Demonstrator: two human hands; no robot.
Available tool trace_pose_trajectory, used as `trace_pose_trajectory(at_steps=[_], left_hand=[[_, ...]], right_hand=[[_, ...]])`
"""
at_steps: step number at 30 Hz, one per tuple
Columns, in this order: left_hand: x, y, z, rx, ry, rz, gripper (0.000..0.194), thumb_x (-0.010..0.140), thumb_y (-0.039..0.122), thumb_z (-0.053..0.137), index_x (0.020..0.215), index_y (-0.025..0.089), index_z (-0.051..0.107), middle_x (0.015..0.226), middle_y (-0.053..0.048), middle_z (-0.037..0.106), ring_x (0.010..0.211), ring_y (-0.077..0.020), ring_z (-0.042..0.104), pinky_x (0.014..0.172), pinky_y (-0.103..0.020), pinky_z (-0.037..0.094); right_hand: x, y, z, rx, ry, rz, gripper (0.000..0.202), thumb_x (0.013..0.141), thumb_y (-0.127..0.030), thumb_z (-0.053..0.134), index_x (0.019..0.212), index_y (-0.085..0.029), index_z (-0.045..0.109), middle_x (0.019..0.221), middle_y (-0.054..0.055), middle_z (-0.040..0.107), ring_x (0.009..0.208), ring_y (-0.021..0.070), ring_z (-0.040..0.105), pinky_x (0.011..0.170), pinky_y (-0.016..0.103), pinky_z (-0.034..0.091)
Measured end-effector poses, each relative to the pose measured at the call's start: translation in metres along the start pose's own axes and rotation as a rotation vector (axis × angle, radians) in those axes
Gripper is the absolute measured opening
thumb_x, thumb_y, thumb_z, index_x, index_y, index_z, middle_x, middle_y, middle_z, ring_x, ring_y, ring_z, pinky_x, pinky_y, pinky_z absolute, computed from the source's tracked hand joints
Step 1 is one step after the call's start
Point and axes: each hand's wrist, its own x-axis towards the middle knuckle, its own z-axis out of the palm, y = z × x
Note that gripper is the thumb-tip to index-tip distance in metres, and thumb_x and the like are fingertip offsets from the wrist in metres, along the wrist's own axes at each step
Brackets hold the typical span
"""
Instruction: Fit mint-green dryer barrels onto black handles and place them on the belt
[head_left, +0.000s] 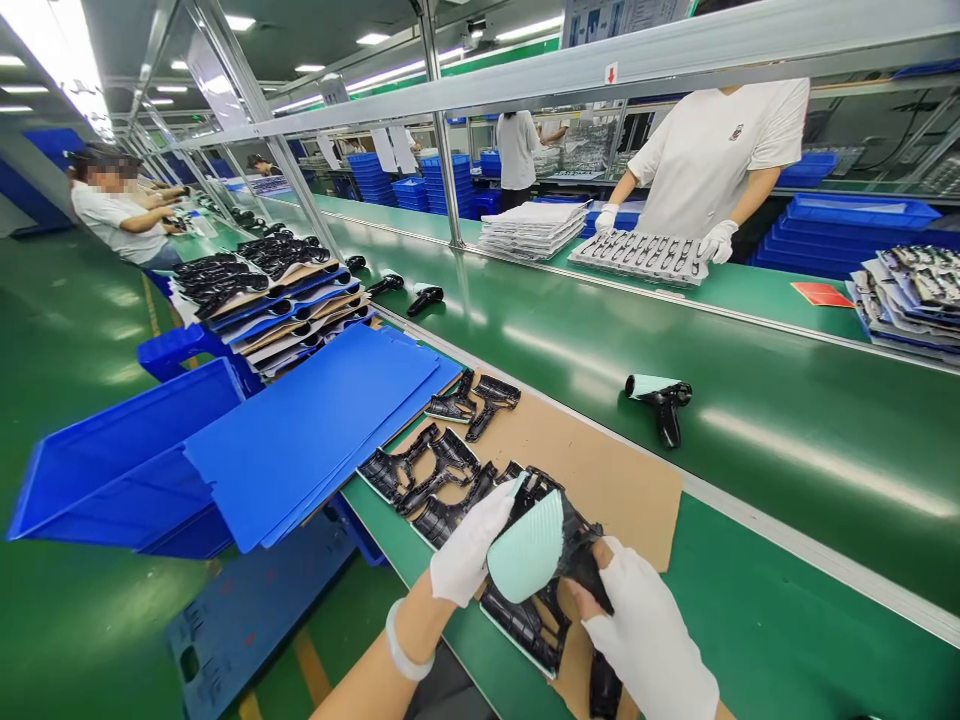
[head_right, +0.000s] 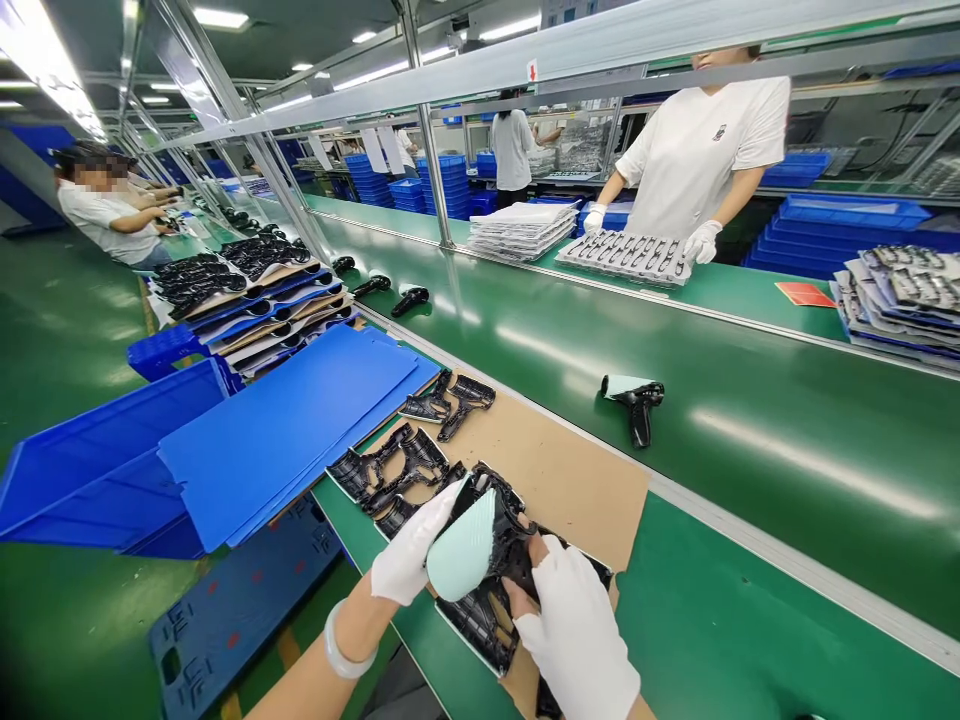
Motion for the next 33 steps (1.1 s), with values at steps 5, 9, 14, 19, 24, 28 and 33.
trace_pose_trajectory(at_steps=[5, 9, 14, 19, 24, 28, 33], left_hand=[[-0.004, 0.009, 0.008, -0.138, -0.046, -0.035, 0.062, 0.090, 0.064, 0.051, 0.131, 0.020, 0.064, 0.145, -0.009, 0.057, 0.131, -0.0323, 0.054, 0.113, -0.044, 0.043], [-0.007, 0.010, 0.009, -0.204, -0.069, -0.058, 0.064, 0.088, 0.066, 0.053, 0.134, 0.021, 0.063, 0.148, -0.009, 0.054, 0.132, -0.0340, 0.054, 0.110, -0.046, 0.046], [-0.008, 0.022, 0.012, -0.212, -0.063, -0.023, 0.065, 0.088, 0.067, 0.054, 0.135, 0.023, 0.062, 0.151, -0.005, 0.051, 0.144, -0.0331, 0.039, 0.118, -0.044, 0.037], [-0.008, 0.024, 0.016, -0.239, -0.041, -0.051, 0.069, 0.084, 0.070, 0.056, 0.132, 0.021, 0.063, 0.145, -0.007, 0.057, 0.138, -0.0332, 0.048, 0.118, -0.043, 0.037], [-0.010, 0.020, 0.020, -0.280, -0.047, -0.097, 0.070, 0.085, 0.069, 0.057, 0.134, 0.019, 0.060, 0.143, -0.010, 0.059, 0.132, -0.0316, 0.054, 0.113, -0.042, 0.044], [-0.011, 0.019, 0.018, -0.277, -0.040, -0.110, 0.064, 0.087, 0.064, 0.057, 0.135, 0.021, 0.060, 0.145, -0.008, 0.058, 0.132, -0.0303, 0.054, 0.114, -0.040, 0.043], [-0.012, 0.018, 0.016, -0.250, -0.021, -0.115, 0.057, 0.090, 0.061, 0.054, 0.133, 0.024, 0.062, 0.146, -0.006, 0.057, 0.132, -0.0305, 0.054, 0.113, -0.041, 0.044]], right_hand=[[-0.002, -0.001, 0.006, -0.044, -0.017, 0.009, 0.014, 0.090, -0.025, 0.042, 0.102, -0.019, 0.046, 0.082, 0.010, 0.064, 0.069, 0.0247, 0.067, 0.057, 0.034, 0.058], [-0.005, 0.002, 0.009, 0.017, 0.056, 0.027, 0.033, 0.086, -0.018, 0.043, 0.120, -0.014, 0.045, 0.086, 0.010, 0.065, 0.072, 0.0232, 0.065, 0.061, 0.034, 0.057], [-0.006, 0.003, 0.005, -0.055, 0.075, 0.066, 0.026, 0.084, -0.017, 0.044, 0.109, -0.020, 0.050, 0.082, 0.008, 0.062, 0.067, 0.0234, 0.058, 0.055, 0.036, 0.050], [-0.015, 0.006, 0.015, -0.114, 0.104, -0.009, 0.038, 0.092, -0.021, 0.043, 0.128, -0.011, 0.046, 0.117, 0.020, 0.063, 0.104, 0.0335, 0.060, 0.087, 0.052, 0.052], [-0.019, 0.005, 0.025, -0.114, 0.116, -0.011, 0.041, 0.093, -0.021, 0.041, 0.133, -0.009, 0.046, 0.116, 0.019, 0.065, 0.104, 0.0316, 0.062, 0.084, 0.046, 0.057], [-0.021, 0.004, 0.028, -0.027, 0.057, 0.057, 0.042, 0.094, -0.022, 0.041, 0.135, -0.014, 0.044, 0.119, 0.017, 0.065, 0.105, 0.0301, 0.065, 0.079, 0.044, 0.060], [-0.020, 0.004, 0.028, 0.024, 0.048, 0.064, 0.043, 0.094, -0.022, 0.042, 0.137, -0.017, 0.043, 0.120, 0.016, 0.066, 0.104, 0.0297, 0.066, 0.079, 0.045, 0.060]])
